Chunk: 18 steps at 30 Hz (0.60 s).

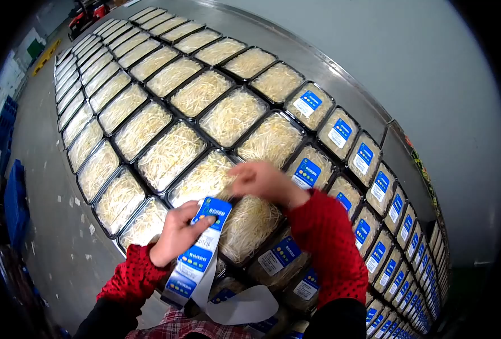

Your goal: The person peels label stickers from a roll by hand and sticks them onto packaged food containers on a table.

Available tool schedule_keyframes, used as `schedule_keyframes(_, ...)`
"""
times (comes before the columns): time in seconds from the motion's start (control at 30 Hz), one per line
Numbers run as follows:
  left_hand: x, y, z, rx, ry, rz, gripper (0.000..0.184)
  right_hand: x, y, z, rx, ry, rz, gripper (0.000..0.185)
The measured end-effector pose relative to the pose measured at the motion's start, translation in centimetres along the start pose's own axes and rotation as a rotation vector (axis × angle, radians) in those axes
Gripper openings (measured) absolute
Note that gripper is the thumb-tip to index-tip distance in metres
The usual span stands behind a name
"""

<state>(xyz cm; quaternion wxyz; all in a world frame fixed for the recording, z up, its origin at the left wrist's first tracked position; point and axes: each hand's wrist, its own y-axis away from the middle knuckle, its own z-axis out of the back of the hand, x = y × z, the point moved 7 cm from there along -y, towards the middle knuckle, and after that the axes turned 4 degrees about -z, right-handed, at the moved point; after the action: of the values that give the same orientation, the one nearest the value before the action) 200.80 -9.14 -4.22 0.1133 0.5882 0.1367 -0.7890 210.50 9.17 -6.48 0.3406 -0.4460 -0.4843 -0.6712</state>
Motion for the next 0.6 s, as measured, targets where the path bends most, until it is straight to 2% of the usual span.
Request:
schedule_keyframes(0.03, 0.0, -0.6, 0.0, 0.013, -0.007, 0.009, 0.014, 0.5, 0.9, -2.8, 0.074, -0.077, -0.020, 0.031)
schedule_keyframes(0.07, 0.5, -1.0, -0.1, 0.013, -0.002, 0.030, 0.015, 0.7, 1.7, -4.1, 0.032, -0.099, 0.040, 0.024)
schedule_keyframes(0.1, 1.2, -1.1, -0.5, 0.018, 0.004, 0.049, 0.016, 0.9, 2.4, -4.8, 0.024, -0.097, 0.033, 0.024)
schedule_keyframes(0.17, 2.1, -0.3, -1.2, -0.011, 0.137, 0.112, 0.018, 1.4, 3.7, -4.4, -0.148, -0.125, -0.007, 0.019)
schedule_keyframes(0.2, 2.6, 0.6, -1.3, 0.011, 0.083, 0.148, 0.019, 2.7, 4.1, -3.7, -0.234, 0.111, 0.129, 0.015)
schedule_keyframes(0.27, 1.5, 1.7, -0.7, 0.062, 0.012, 0.186, 0.020, 4.6, 3.5, 1.8, -0.477, 0.273, 0.153, 0.014)
schedule_keyframes(0.3, 2.3, 2.8, -0.7, 0.046, 0.069, 0.263, 0.020, 5.0, 2.9, 5.5, -0.530, 0.158, 0.117, 0.018)
schedule_keyframes(0.33, 2.8, 3.6, -0.6, 0.058, 0.099, 0.304, 0.019, 2.7, 1.2, 9.9, -0.686, 0.201, 0.152, 0.024)
schedule_keyframes(0.37, 3.2, 4.2, -0.6, 0.065, 0.130, 0.346, 0.019, 2.6, 0.2, 11.9, -0.741, 0.450, 0.123, 0.033)
schedule_keyframes(0.4, 2.9, 4.3, -0.9, 0.084, 0.210, 0.376, 0.018, -0.4, -1.7, 13.5, -0.759, 0.479, 0.135, 0.043)
schedule_keyframes(0.43, 2.9, 4.3, -1.1, 0.080, 0.207, 0.375, 0.018, -2.3, -2.9, 13.6, -0.768, 0.547, 0.092, 0.048)
schedule_keyframes(0.5, 2.4, 4.2, -1.1, 0.027, 0.253, 0.298, 0.018, -2.3, -3.2, 12.2, -0.822, 0.805, -0.137, 0.058)
schedule_keyframes(0.57, 1.3, 4.1, -0.5, 0.052, 0.132, 0.192, 0.017, 0.2, -1.6, 9.8, -0.932, 1.056, -0.056, 0.072)
schedule_keyframes(0.6, 1.4, 4.1, -0.5, 0.057, 0.135, 0.191, 0.016, 1.1, -0.7, 9.0, -0.926, 1.075, -0.014, 0.085)
